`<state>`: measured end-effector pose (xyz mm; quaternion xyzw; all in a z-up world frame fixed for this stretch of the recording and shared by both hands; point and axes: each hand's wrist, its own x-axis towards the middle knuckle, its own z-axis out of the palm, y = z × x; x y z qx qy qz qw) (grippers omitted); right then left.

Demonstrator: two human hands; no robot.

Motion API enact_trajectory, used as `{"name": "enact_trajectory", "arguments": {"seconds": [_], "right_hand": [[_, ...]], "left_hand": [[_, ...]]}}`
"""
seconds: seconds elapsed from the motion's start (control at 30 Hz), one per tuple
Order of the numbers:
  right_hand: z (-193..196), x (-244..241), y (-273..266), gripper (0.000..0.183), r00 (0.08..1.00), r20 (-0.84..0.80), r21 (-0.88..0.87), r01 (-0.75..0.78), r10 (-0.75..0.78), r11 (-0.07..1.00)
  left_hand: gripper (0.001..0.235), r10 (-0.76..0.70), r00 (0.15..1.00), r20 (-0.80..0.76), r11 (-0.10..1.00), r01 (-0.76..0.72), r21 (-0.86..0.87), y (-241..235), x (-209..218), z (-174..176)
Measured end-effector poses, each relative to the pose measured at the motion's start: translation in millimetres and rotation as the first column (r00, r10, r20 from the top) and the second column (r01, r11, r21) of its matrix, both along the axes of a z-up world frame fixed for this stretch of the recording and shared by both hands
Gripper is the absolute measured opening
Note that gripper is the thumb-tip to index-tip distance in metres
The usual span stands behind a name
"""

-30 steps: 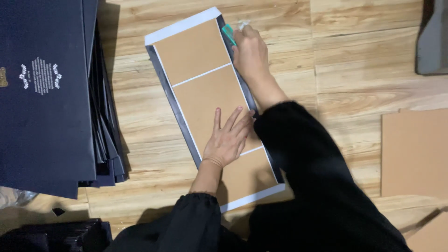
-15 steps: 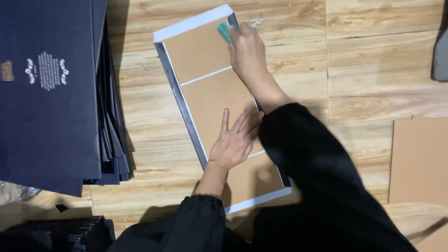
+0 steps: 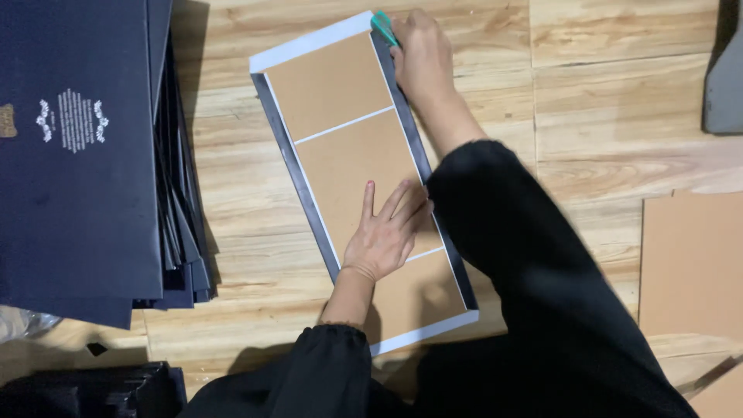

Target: Assembling cardboard folders by placing panels on an adhesive backing and pressing them down with a tool

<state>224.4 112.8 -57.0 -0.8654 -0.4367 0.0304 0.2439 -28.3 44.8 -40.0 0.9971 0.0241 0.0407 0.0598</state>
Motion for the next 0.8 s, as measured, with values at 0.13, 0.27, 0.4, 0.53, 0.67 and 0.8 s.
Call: {"name": "enact_trajectory", "arguments": {"seconds": [0.13, 0.27, 0.4, 0.53, 0.67, 0.8], "right_hand": [[10, -28, -23, 0.026, 0.931, 0.243, 0.063, -0.295, 0.272, 0.953], [1, -23, -41, 0.032, 0.966, 0.130, 0.056, -0.231, 0.223, 0.971], [-12, -48, -77, 0.020, 0.929, 0.301, 0.119, -0.259, 0.214, 0.958], [4, -83, -126, 0.019, 0.927, 0.101, 0.006, -0.365, 0.362, 0.931], [4, -69, -138, 0.014, 0.970, -0.127, 0.054, -0.203, 0.208, 0.978], [22, -73, -146, 0.028, 0.982, -0.035, 0.081, -0.180, 0.184, 0.980]], "left_hand": [[0.054, 0.001, 1.000, 0.015, 1.000, -0.002, 0.030, 2, 2, 2], [0.052, -0.017, 1.000, -0.020, 0.999, 0.018, 0.048, -2, 2, -8], [0.045, -0.007, 0.996, 0.091, 1.000, 0.007, 0.007, 0, 3, -2], [0.041, 0.038, 0.998, 0.051, 0.997, -0.034, -0.076, -6, 0, -10], [0.037, 0.047, 0.992, 0.119, 0.996, -0.038, -0.077, -6, -4, -21], [0.040, 0.089, 0.985, 0.147, 0.996, -0.089, -0.010, -5, -5, -25]]}}
